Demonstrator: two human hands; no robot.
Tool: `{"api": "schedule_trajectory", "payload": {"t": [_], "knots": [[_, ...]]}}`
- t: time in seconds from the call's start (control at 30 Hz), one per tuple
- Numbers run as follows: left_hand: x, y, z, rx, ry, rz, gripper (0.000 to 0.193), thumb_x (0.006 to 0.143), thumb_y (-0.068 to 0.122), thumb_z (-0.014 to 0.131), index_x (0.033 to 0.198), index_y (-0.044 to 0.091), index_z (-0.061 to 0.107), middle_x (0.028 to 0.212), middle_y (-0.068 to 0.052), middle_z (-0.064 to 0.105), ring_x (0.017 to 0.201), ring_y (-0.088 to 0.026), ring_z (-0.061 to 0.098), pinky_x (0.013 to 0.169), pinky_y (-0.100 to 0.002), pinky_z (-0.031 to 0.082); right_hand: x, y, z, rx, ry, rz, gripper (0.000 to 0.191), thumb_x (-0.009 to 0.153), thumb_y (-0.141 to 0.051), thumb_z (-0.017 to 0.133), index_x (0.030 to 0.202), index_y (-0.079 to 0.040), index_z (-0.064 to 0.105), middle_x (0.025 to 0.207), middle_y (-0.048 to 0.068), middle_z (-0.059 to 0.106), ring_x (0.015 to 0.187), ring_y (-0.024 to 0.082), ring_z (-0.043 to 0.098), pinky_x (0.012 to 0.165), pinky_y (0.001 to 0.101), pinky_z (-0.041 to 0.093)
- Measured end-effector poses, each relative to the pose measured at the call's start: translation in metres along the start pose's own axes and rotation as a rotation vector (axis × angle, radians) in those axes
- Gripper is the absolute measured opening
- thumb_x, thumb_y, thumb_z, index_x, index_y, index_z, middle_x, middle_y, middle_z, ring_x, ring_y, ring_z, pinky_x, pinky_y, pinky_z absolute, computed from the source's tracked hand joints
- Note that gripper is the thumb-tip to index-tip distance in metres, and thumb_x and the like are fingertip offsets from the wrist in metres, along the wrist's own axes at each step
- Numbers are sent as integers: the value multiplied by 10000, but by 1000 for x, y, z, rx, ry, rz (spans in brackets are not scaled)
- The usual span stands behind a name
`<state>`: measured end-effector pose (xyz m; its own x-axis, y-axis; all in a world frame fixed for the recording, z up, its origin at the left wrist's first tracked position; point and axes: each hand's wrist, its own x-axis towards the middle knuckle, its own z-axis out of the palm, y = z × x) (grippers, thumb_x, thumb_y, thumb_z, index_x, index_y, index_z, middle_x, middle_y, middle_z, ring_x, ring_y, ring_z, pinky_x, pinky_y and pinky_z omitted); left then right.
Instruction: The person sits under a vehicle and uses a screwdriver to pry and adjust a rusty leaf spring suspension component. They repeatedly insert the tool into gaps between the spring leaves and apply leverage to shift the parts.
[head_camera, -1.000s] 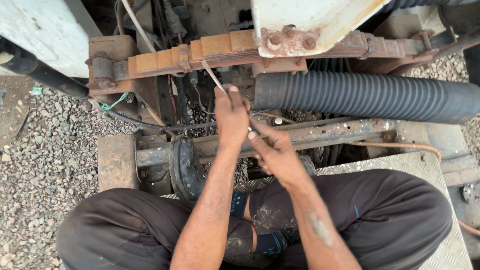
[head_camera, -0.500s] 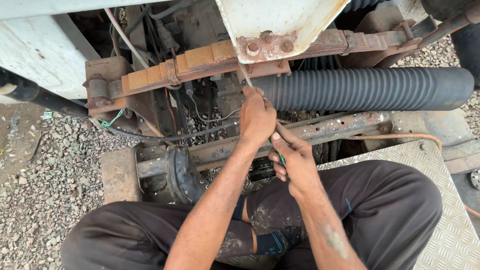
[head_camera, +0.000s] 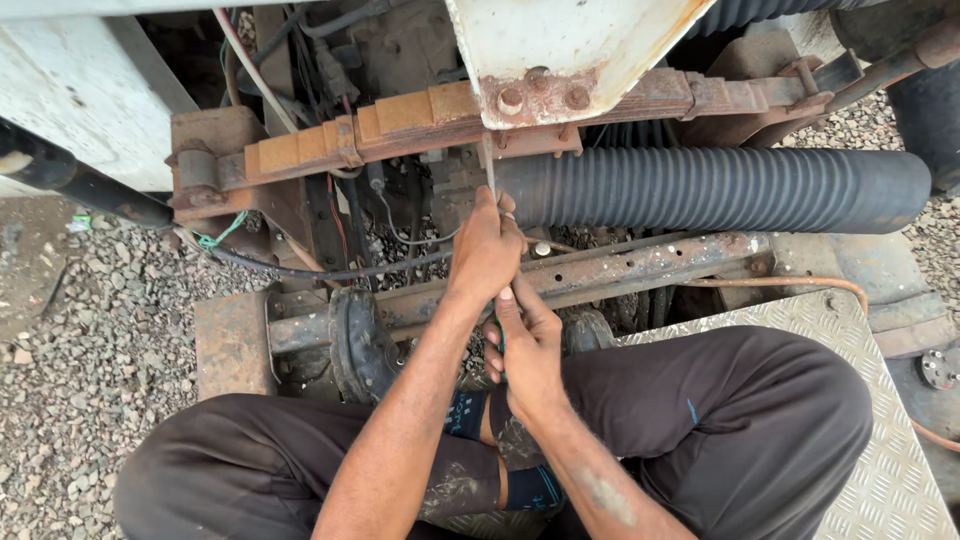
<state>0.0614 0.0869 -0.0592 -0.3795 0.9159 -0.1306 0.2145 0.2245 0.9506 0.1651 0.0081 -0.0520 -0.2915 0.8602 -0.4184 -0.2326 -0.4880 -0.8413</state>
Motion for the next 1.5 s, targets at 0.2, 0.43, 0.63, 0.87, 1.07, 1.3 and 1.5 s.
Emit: {"api": "schedule_trajectory", "payload": {"t": [0.2,0.43,0.63,0.87,1.07,1.3,1.5], "knots": [[6,1,-5,31,-35,10,160,960,91,488,1100,38,545,686,-105,697,664,-252,748,641,-442,561,5,5,6,2,-1,-54,483,1053,-274,507,1525,-171,524,635,-37,454,419,34,369,339,214,343],[12,2,-10,158,-62,40,200,930,70,464,1111,32,541,660,-87,708,692,-255,755,695,-446,547,5,9,13,62,3,-34,497,1062,-274,488,1550,-182,485,674,-30,454,445,32,394,360,209,367],[12,2,-17,130,-106,21,208,932,63,443,1108,26,547,657,-74,718,707,-234,771,747,-430,552,2,11,24,85,-25,-63,481,1070,-259,470,1544,-171,476,685,-27,456,456,35,417,361,218,372],[13,5,-21,83,-119,-24,203,937,59,447,1107,17,549,689,-96,713,689,-208,762,718,-407,557,2,16,32,96,-23,-104,440,1079,-240,473,1503,-128,515,693,-28,461,469,41,425,363,222,361],[21,-1,-35,-21,-208,-61,207,931,31,434,1105,0,542,728,-109,679,588,-179,692,566,-380,545,10,27,47,89,-37,-182,439,1108,-225,485,1523,-87,515,714,-31,489,512,39,433,415,225,376],[24,-12,-46,-157,-269,-23,122,945,61,515,1050,17,559,690,-71,629,563,-149,636,536,-367,507,13,29,55,-7,-61,-260,476,1091,-204,484,1557,-108,459,654,-37,510,497,30,447,408,225,379],[15,-18,-53,-159,-266,-41,89,949,65,531,1012,31,582,672,-41,588,572,-132,602,548,-348,502,15,34,58,-237,0,-368,486,1083,-135,485,1557,-40,447,684,-42,542,544,20,465,444,223,395]]}}
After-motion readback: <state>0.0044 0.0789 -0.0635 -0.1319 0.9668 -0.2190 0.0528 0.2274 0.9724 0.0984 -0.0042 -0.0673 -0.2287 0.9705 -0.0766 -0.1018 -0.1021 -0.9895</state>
